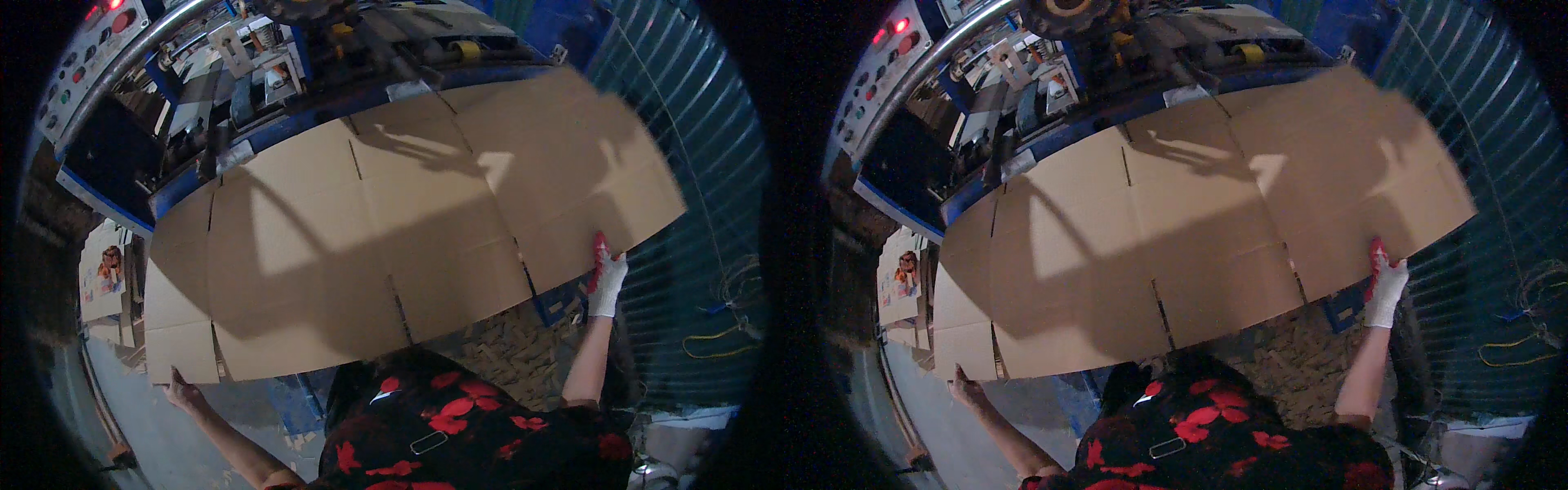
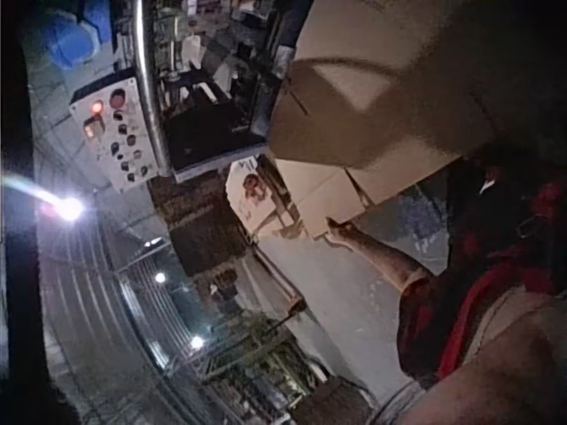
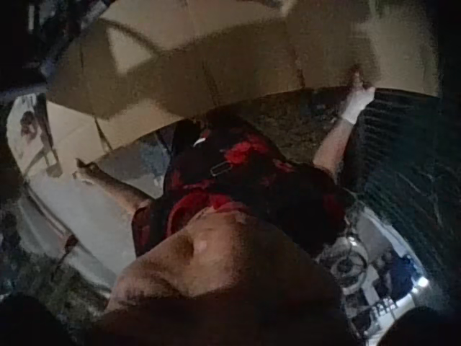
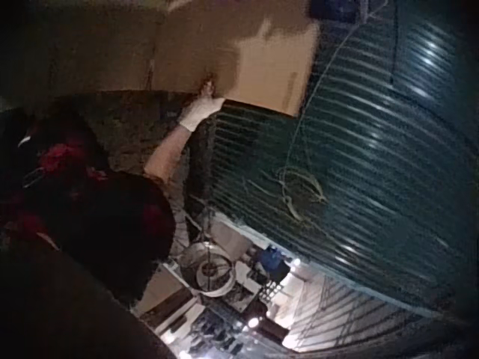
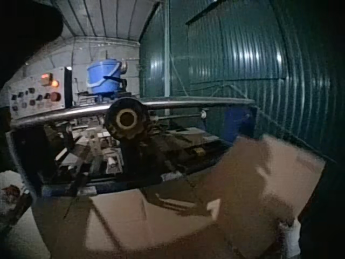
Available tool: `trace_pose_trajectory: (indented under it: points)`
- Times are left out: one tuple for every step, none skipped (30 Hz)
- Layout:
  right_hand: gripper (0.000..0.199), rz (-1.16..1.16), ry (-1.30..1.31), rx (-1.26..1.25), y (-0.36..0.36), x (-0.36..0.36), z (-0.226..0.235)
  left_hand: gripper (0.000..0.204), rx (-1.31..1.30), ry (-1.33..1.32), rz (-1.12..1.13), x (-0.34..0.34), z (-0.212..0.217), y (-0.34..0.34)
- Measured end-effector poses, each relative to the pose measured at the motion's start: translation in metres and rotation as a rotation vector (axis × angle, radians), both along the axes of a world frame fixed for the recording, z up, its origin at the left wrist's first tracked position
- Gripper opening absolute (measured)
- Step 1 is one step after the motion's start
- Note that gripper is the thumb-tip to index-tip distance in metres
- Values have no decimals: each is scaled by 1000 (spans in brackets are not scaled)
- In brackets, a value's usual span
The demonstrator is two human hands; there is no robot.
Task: The person repeatedly folds flat cardboard sheets into boxes at a packaging machine. They align the sheets, fold the side flaps, and press the seams to form the box shape, then place the finished boxes aside.
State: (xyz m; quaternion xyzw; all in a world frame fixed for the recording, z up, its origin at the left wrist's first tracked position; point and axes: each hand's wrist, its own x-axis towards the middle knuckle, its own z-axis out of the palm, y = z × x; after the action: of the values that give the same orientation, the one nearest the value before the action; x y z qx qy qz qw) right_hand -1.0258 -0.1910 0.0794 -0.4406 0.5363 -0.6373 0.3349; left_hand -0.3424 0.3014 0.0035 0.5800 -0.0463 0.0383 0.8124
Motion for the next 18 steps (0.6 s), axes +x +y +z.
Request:
trace_pose_trajectory:
  points:
    - [50, -1, 45, -60, 1, 7, 5, 33, -78, 50, -48, -3, 5, 2]
    - [48, 90, 113, -73, 2, 14, 8, 33, -159, 101, -93, -6, 10, 5]
    - [46, 185, 181, -87, 7, 23, 9, 33, -241, 151, -134, -9, 14, 9]
    - [44, 283, 250, -96, 14, 34, 13, 34, -204, 121, -157, -17, 21, 10]
    - [36, 309, 526, 90, 28, 59, 27, 35, -163, 91, -173, -29, 28, 6]
    - [32, 426, 824, -228, 39, 87, 41, 36, -121, 61, -187, -40, 36, 1]
    - [30, 511, 1019, -424, 43, 106, 42, 37, 69, -57, -181, -56, 46, -5]
    - [28, 572, 1204, -638, 46, 124, 45, 37, 177, -130, -180, -85, 59, -40]
    - [28, 609, 1312, -700, 47, 136, 34, 37, 282, -209, -169, -116, 75, -74]
    - [27, 640, 1420, -766, 46, 145, 24, 36, 305, -273, -159, -146, 97, -109]
    - [24, 619, 1373, -774, 46, 151, 19, 39, 414, -324, -344, -150, 85, -109]
    - [21, 598, 1329, -784, 46, 154, 10, 42, 516, -377, -525, -154, 70, -107]
    - [18, 579, 1280, -790, 42, 158, -1, 47, 646, -490, -658, -183, 87, -144]
    - [15, 590, 1311, -848, 38, 160, -6, 53, 775, -597, -801, -206, 97, -173]
    - [12, 599, 1335, -899, 32, 159, -10, 53, 1097, -917, -764, -221, 100, -186]
    - [10, 601, 1368, -949, 28, 158, -9, 56, 1407, -1238, -706, -231, 99, -196]
    - [9, 604, 1361, -947, 29, 161, -6, 57, 1454, -1242, -679, -236, 93, -200]
    - [7, 611, 1363, -932, 34, 162, 3, 58, 1498, -1243, -668, -238, 87, -202]
